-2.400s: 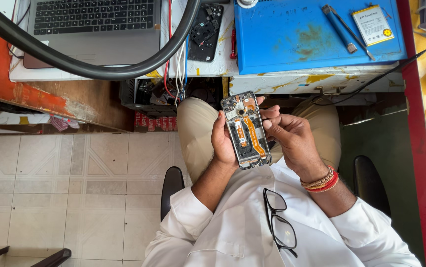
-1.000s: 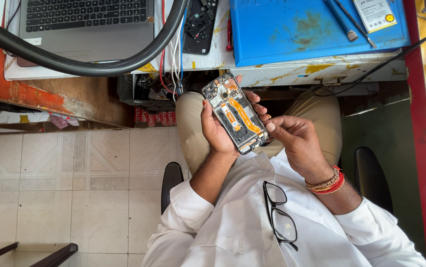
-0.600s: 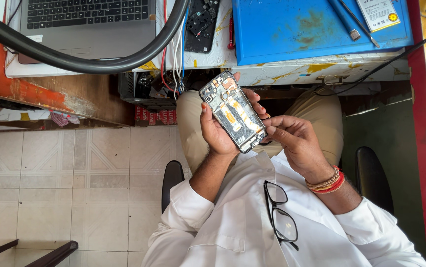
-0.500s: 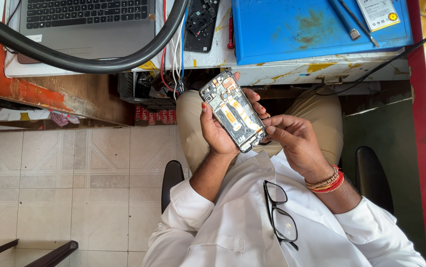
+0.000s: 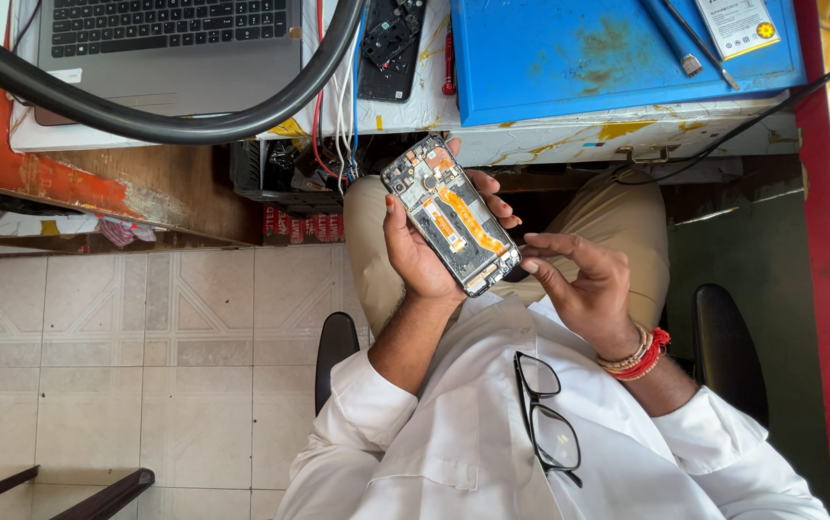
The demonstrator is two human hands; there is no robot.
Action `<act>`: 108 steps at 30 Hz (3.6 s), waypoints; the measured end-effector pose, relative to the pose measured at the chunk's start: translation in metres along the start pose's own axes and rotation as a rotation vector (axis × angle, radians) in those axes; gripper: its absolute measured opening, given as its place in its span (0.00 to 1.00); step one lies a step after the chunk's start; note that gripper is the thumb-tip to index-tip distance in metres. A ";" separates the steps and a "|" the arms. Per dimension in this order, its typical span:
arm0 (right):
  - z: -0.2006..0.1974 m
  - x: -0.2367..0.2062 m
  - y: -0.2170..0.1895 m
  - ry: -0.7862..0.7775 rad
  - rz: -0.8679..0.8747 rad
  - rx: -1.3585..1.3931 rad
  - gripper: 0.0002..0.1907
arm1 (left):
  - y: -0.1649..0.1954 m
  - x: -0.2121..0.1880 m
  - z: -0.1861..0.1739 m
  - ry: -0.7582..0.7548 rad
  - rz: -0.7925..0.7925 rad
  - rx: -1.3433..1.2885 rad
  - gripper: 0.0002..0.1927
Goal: The person repairs a disassembled smartphone at a workbench, using a screwdriver on the phone body, then holds the phone on their lap while prying and pressing components inside the frame. They briefly handle a pair of eyeglasses, then peel the backing from a new battery and press the battery into the phone on the mat.
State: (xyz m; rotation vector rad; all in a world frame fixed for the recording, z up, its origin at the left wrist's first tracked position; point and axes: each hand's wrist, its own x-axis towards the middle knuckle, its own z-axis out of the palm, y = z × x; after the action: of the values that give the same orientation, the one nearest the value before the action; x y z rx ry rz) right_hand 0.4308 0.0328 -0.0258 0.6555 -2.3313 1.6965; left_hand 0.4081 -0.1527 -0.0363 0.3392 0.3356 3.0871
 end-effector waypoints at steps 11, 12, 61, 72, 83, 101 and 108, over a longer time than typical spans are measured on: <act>-0.005 0.014 -0.011 0.032 -0.341 -0.175 0.11 | -0.004 -0.002 0.009 -0.030 0.015 0.067 0.45; -0.005 0.015 -0.012 0.035 -0.373 -0.204 0.11 | -0.004 -0.002 0.010 -0.027 0.018 0.070 0.45; 0.003 0.005 -0.007 0.061 -0.235 -0.026 0.13 | 0.003 0.003 0.004 -0.026 0.000 0.018 0.45; 0.001 0.003 -0.001 0.070 -0.172 -0.054 0.05 | 0.012 0.008 -0.003 -0.107 0.052 0.151 0.50; 0.005 0.002 0.002 0.031 -0.168 -0.108 0.05 | 0.013 0.012 -0.013 -0.092 0.052 0.074 0.48; 0.002 0.026 -0.032 0.027 -0.604 -0.462 0.17 | 0.005 0.010 -0.006 0.130 0.036 0.046 0.43; 0.002 0.027 -0.035 0.033 -0.635 -0.486 0.17 | 0.006 0.010 -0.001 0.175 0.029 0.051 0.42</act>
State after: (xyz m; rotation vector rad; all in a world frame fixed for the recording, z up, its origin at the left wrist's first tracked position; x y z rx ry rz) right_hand 0.4231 0.0160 0.0145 1.0879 -2.0659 0.8259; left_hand 0.3981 -0.1582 -0.0338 0.0748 0.4176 3.1480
